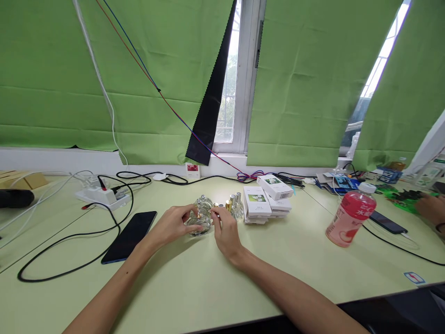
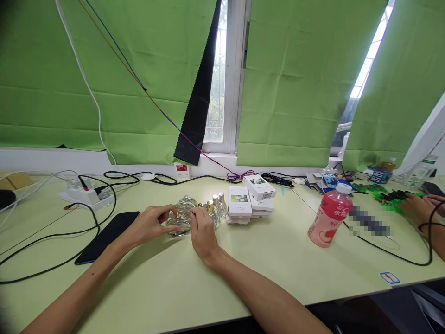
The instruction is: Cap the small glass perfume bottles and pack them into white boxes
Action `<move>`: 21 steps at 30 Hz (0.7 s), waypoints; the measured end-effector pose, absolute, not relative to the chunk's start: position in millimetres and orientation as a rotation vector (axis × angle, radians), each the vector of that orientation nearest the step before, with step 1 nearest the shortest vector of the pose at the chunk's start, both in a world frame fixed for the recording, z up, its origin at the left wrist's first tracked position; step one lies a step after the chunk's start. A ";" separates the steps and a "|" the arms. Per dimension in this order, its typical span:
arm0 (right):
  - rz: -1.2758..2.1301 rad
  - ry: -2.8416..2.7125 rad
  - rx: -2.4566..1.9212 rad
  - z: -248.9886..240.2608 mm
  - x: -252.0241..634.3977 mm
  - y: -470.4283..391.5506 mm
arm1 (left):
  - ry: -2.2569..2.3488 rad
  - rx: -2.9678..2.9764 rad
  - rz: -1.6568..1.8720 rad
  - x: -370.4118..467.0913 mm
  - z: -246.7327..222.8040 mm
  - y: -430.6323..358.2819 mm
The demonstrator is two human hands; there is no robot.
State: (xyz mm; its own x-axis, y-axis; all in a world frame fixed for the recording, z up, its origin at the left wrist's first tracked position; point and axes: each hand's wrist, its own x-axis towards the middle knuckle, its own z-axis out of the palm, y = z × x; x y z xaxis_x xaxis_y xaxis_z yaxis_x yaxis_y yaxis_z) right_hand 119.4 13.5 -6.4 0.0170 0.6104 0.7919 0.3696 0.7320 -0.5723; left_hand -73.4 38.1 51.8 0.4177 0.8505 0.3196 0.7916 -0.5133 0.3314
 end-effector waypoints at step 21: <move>0.241 -1.609 -0.788 -6.5 119.3 14.7 | 1.315 2.573 0.837 -59.6 40.8 35.9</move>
